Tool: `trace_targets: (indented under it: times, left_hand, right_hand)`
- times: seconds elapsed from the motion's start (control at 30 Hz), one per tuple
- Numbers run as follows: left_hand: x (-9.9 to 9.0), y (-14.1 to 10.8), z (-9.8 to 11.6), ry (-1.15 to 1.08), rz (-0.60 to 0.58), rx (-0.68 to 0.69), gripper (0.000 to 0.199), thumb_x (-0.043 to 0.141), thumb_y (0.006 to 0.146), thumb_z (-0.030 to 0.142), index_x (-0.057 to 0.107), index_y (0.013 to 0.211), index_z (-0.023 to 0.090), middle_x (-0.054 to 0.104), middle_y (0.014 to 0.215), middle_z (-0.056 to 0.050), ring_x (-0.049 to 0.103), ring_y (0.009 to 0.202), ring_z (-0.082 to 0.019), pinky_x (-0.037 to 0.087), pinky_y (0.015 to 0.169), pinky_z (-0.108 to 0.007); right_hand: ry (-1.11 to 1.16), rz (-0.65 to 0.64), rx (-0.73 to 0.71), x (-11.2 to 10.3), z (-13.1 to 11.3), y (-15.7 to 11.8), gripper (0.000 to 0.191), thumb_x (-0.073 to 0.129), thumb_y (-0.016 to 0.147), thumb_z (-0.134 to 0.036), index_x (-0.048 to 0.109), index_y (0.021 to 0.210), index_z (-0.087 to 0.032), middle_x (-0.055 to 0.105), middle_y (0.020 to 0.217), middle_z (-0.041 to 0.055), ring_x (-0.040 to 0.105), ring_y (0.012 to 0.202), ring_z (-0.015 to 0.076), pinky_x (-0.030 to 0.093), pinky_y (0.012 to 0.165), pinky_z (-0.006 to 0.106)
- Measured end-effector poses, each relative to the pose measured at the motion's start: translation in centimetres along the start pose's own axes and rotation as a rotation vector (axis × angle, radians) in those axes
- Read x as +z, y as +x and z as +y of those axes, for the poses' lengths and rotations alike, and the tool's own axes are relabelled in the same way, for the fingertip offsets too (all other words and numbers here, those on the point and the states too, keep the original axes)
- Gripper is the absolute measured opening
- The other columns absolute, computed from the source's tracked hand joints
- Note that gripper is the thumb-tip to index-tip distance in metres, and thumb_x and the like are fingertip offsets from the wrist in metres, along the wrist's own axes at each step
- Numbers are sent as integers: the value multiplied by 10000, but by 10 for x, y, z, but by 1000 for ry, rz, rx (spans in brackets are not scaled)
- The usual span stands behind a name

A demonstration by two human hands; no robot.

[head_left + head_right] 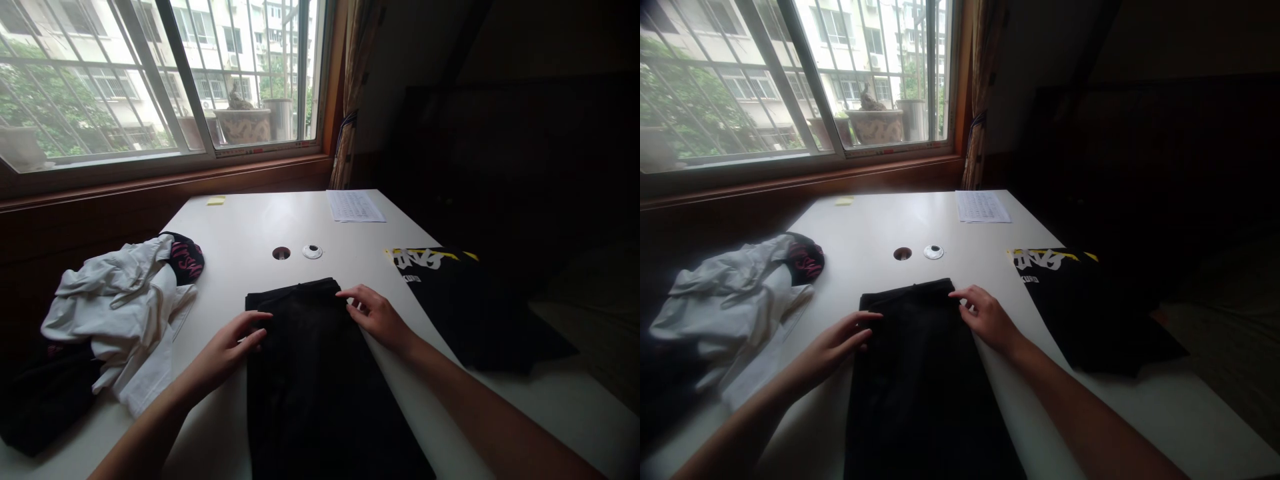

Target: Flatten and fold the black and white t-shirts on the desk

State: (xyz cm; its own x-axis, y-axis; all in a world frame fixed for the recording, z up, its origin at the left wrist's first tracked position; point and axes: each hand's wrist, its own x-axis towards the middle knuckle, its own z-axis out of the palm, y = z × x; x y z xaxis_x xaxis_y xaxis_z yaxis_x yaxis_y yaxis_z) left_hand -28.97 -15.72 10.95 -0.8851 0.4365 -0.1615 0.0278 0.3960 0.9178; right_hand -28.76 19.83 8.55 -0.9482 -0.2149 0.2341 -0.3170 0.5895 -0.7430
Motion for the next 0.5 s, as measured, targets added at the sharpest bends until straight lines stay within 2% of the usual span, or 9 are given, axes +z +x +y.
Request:
trace_targets:
  times: [0.07, 0.13, 0.3, 0.4, 0.5]
  left_hand:
    - [-1, 3, 0, 47, -13, 0, 458, 551, 959, 543, 678, 1271, 234, 704, 1183, -80, 686, 960, -241, 567, 872, -383]
    - [-1, 4, 0, 94, -17, -7, 439, 541, 967, 535, 705, 1247, 240, 725, 1154, -72, 681, 984, -246, 552, 889, -378]
    - [2, 5, 1, 40, 42, 31, 430, 525, 972, 516, 735, 1229, 243, 722, 1206, -69, 665, 1063, -258, 566, 866, -352]
    - [2, 4, 3, -21, 101, 27, 467, 521, 967, 526, 721, 1263, 225, 732, 1164, -75, 679, 1011, -253, 581, 839, -362]
    - [0, 4, 2, 3, 156, 23, 503, 535, 953, 535, 704, 1293, 206, 744, 1069, -73, 689, 915, -241, 576, 831, -374]
  right_hand:
    - [-23, -22, -8, -1, -1, 0, 245, 533, 966, -289, 739, 1099, -285, 674, 1080, 57, 639, 919, 207, 550, 740, 338]
    - [-35, -56, -1, -2, -2, 0, 223, 562, 964, -310, 752, 1078, -280, 690, 1046, 55, 642, 906, 209, 541, 749, 343]
    - [19, -48, 43, -4, -4, -1, 272, 552, 984, -370, 742, 1154, -277, 708, 1073, 59, 655, 872, 210, 540, 727, 344]
    - [81, 6, 41, -3, -4, 0, 305, 534, 997, -390, 720, 1215, -286, 702, 1137, 62, 663, 980, 232, 557, 780, 352]
    - [106, 0, 23, -1, -2, 0, 364, 537, 997, -403, 657, 1325, -303, 678, 1219, 64, 662, 1033, 236, 575, 833, 368]
